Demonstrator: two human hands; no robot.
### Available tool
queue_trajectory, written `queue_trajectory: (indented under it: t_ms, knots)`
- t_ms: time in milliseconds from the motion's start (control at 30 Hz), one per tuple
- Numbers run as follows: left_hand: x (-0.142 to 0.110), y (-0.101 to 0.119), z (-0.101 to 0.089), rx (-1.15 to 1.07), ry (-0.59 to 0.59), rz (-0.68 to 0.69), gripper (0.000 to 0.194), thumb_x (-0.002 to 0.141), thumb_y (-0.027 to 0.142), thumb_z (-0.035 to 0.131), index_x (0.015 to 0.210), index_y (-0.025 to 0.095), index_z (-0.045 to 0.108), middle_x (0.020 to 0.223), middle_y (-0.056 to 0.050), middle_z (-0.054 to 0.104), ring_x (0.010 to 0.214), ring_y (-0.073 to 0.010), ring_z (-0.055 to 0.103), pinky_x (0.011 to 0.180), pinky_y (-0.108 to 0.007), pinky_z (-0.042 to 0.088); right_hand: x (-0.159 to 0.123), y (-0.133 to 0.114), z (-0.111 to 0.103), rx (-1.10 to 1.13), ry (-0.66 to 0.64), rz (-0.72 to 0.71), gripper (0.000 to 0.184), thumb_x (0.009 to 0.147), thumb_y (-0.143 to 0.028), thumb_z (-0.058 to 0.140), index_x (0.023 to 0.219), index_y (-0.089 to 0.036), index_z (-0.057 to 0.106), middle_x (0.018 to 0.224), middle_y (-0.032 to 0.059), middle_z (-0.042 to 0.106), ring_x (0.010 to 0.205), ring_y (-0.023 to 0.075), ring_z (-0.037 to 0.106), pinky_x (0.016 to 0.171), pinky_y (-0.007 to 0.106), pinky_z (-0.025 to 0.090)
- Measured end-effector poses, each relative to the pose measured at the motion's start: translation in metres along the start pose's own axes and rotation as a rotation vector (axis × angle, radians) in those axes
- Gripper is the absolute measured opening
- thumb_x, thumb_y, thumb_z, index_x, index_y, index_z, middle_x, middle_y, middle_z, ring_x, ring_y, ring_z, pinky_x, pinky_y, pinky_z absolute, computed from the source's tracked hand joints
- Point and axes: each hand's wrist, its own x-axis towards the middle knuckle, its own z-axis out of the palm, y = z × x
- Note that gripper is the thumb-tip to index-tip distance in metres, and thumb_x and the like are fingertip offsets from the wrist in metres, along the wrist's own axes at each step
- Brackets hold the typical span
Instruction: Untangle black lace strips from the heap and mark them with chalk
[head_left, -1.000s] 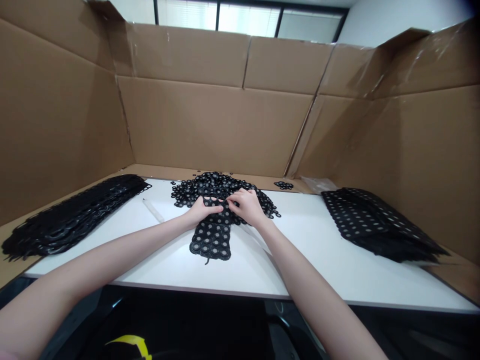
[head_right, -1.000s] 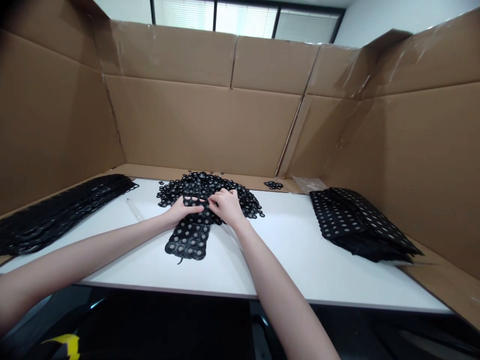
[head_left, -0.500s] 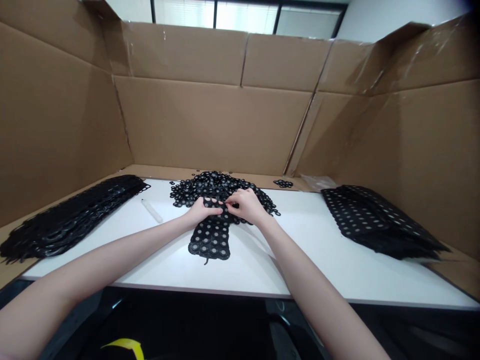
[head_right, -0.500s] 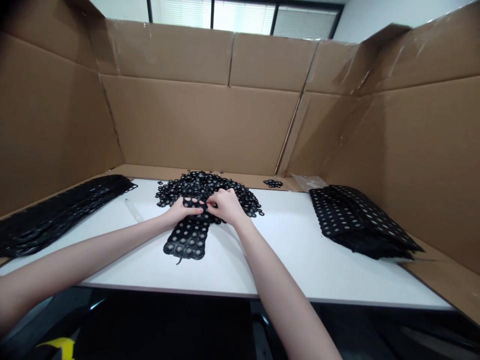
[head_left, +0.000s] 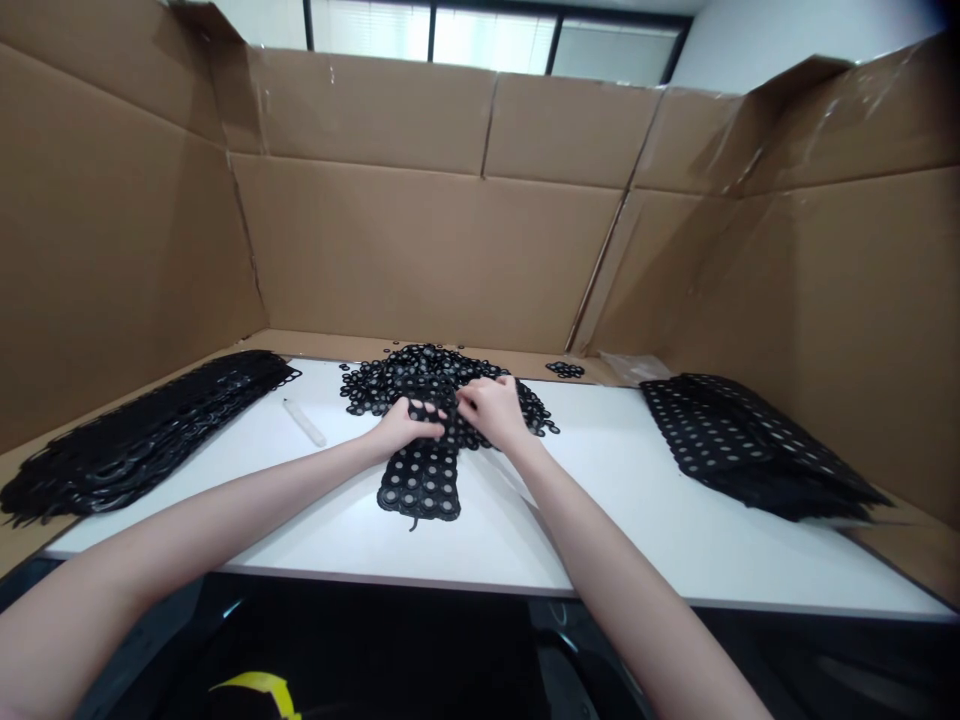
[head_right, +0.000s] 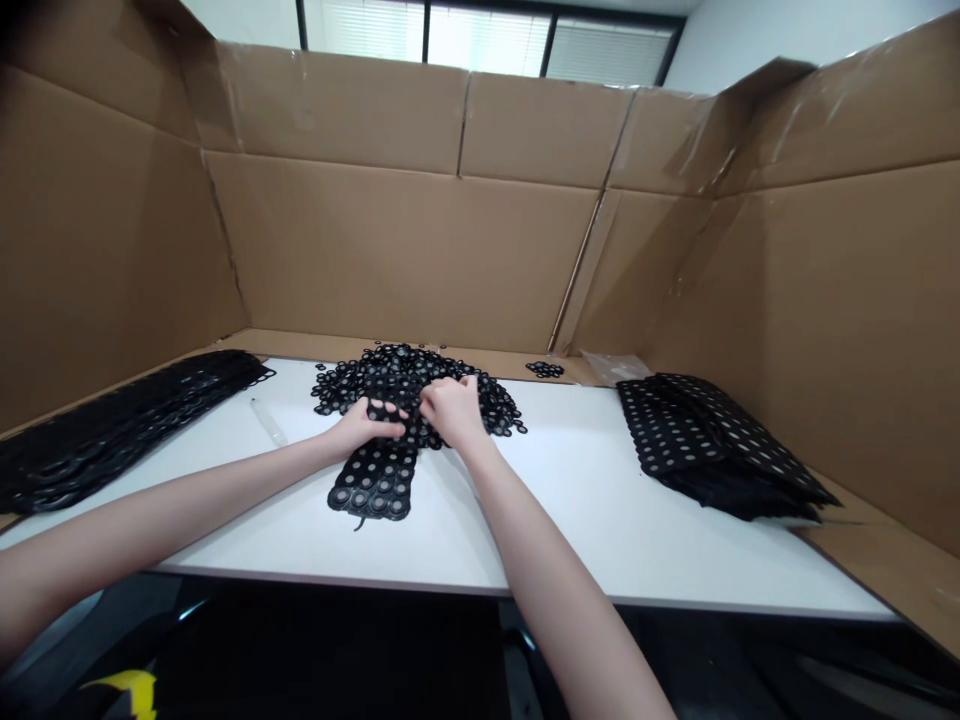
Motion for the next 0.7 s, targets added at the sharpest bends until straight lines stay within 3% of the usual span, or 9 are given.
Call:
queue_trajectory:
  t_ms: [100,167,333,433,567,700]
  knots:
    - [-0.001,0.000,0.000,-0.031,0.046,-0.047,0.029,0.051,0.017,0.082,0.077,0.013,0.070,0.085,-0.006,0.071,0.077,-0.0195,0.064,0.083,-0.036,0.049,0.000,0.019,-0.003,0.048,0.070,0.125,0.019,0.081,-0.019,0.051,0.074,-0.020,0.068,0.079,0.0023,0.070,0.078,0.0163,0.057,0.075,0.033,0.027]
    - [-0.001,0.000,0.000,-0.056,0.060,-0.064,0.030,0.052,0.019,0.082,0.079,0.013,0.070,0.084,-0.006,0.071,0.075,-0.0191,0.064,0.084,-0.037,0.048,-0.001,0.026,-0.004,0.130,0.055,0.124,0.018,0.080,-0.019,0.052,0.076,-0.021,0.069,0.077,0.0015,0.070,0.076,0.0162,0.058,0.073,0.031,0.032]
    - [0.001,-0.001,-0.001,-0.059,0.038,-0.027,0.035,0.056,0.023,0.081,0.088,0.013,0.072,0.082,-0.006,0.071,0.078,-0.0200,0.065,0.086,-0.036,0.047,-0.001,0.016,-0.004,0.358,0.087,-0.059,0.015,0.081,-0.025,0.055,0.078,-0.020,0.069,0.076,0.0015,0.069,0.071,0.0139,0.058,0.072,0.027,0.041]
    - [0.001,-0.001,-0.001,-0.049,0.029,-0.003,0.034,0.056,0.022,0.080,0.088,0.012,0.073,0.085,-0.007,0.071,0.082,-0.0204,0.064,0.088,-0.036,0.046,-0.001,0.009,-0.002,0.405,0.013,-0.146,0.016,0.077,-0.034,0.064,0.081,-0.020,0.070,0.075,0.0013,0.068,0.071,0.0141,0.057,0.070,0.026,0.042]
    - [0.000,0.001,0.000,-0.049,0.026,-0.026,0.035,0.056,0.023,0.080,0.089,0.012,0.072,0.085,-0.007,0.071,0.082,-0.0208,0.064,0.088,-0.037,0.046,-0.001,0.012,0.003,0.392,-0.063,-0.149,0.014,0.082,-0.030,0.060,0.084,-0.021,0.071,0.077,0.0021,0.070,0.073,0.0148,0.058,0.070,0.027,0.042]
    - [0.000,0.002,0.000,-0.078,0.017,-0.035,0.036,0.056,0.023,0.081,0.089,0.012,0.073,0.087,-0.008,0.071,0.082,-0.0209,0.064,0.087,-0.036,0.046,0.000,0.014,0.005,0.401,-0.016,-0.095,0.018,0.084,-0.025,0.055,0.079,-0.020,0.071,0.079,0.0027,0.071,0.074,0.0156,0.060,0.070,0.028,0.043]
